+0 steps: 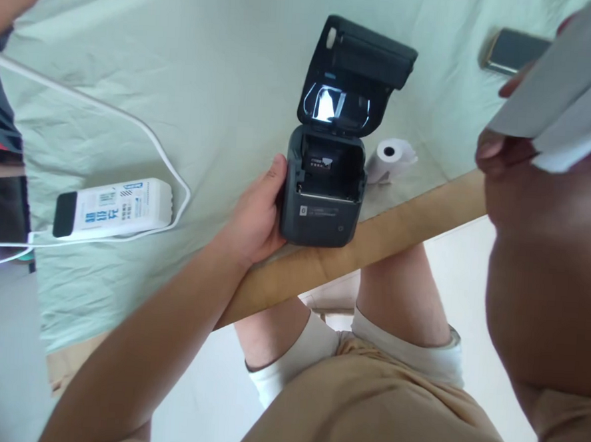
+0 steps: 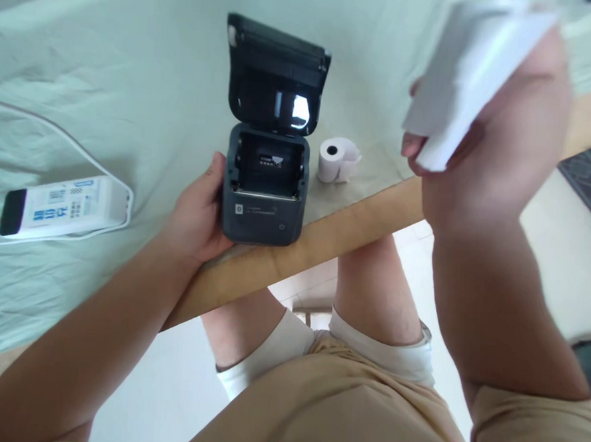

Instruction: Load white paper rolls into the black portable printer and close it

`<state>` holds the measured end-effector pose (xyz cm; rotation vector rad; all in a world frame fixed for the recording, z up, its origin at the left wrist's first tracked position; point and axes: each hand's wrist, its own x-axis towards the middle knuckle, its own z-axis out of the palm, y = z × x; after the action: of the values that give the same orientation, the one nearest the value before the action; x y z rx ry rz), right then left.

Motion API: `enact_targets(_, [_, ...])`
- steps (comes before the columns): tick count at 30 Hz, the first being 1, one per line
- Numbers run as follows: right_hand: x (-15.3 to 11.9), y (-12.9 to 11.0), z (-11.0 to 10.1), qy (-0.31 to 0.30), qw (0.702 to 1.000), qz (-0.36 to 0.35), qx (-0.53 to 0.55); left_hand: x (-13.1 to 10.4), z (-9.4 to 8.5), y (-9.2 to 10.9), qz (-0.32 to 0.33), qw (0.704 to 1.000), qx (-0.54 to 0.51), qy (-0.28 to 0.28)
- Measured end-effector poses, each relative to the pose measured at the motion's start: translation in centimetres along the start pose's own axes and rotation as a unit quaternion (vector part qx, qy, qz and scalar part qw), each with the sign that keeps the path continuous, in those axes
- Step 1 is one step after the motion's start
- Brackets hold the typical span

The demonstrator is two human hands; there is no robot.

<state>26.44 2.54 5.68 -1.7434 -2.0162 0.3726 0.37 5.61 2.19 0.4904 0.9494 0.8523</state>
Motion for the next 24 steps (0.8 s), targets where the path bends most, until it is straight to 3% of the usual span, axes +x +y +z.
enact_targets(1, [-0.2, 1.6, 0.8, 0.034, 0.999, 0.020, 0.029, 0.0, 0.0, 0.0, -0.004, 1.000, 0.002, 0.003])
enact_targets(2, [-0.3, 3.0, 1.7, 0.106, 0.984, 0.064, 0.128, 0.0, 0.0, 0.1, -0.006, 1.000, 0.004, 0.005])
enact_targets(3, [-0.3, 4.1, 2.5, 0.182, 0.954, 0.110, 0.210, 0.0, -0.1, 0.1, -0.005, 1.000, 0.004, 0.010])
enact_targets(5, [-0.3, 5.1, 3.8, 0.237, 0.921, 0.139, 0.277, 0.1, -0.2, 0.1, -0.004, 1.000, 0.006, 0.015])
enact_targets(10, [0.6, 5.1, 3.8, 0.202, 0.964, 0.048, 0.166, 0.1, -0.4, 0.0, 0.005, 1.000, -0.004, 0.006])
enact_targets(15, [0.9, 4.9, 2.5, 0.158, 0.984, 0.077, 0.036, 0.0, -0.2, -0.1, -0.001, 1.000, -0.010, 0.012])
enact_targets(18, [-0.4, 3.1, 2.4, 0.212, 0.976, -0.027, 0.030, -0.1, -0.2, -0.1, -0.005, 1.000, -0.009, 0.014])
enact_targets(19, [-0.8, 2.3, 2.7, 0.257, 0.963, -0.069, 0.036, -0.1, -0.2, -0.1, -0.007, 1.000, -0.008, 0.012])
enact_targets(22, [-1.0, 0.3, 4.6, 0.185, 0.977, -0.101, 0.045, -0.1, -0.2, 0.0, -0.009, 1.000, -0.009, -0.001])
enact_targets(24, [-0.4, 0.1, 6.2, 0.174, 0.975, -0.124, 0.054, -0.1, -0.3, -0.1, -0.004, 1.000, -0.012, -0.006])
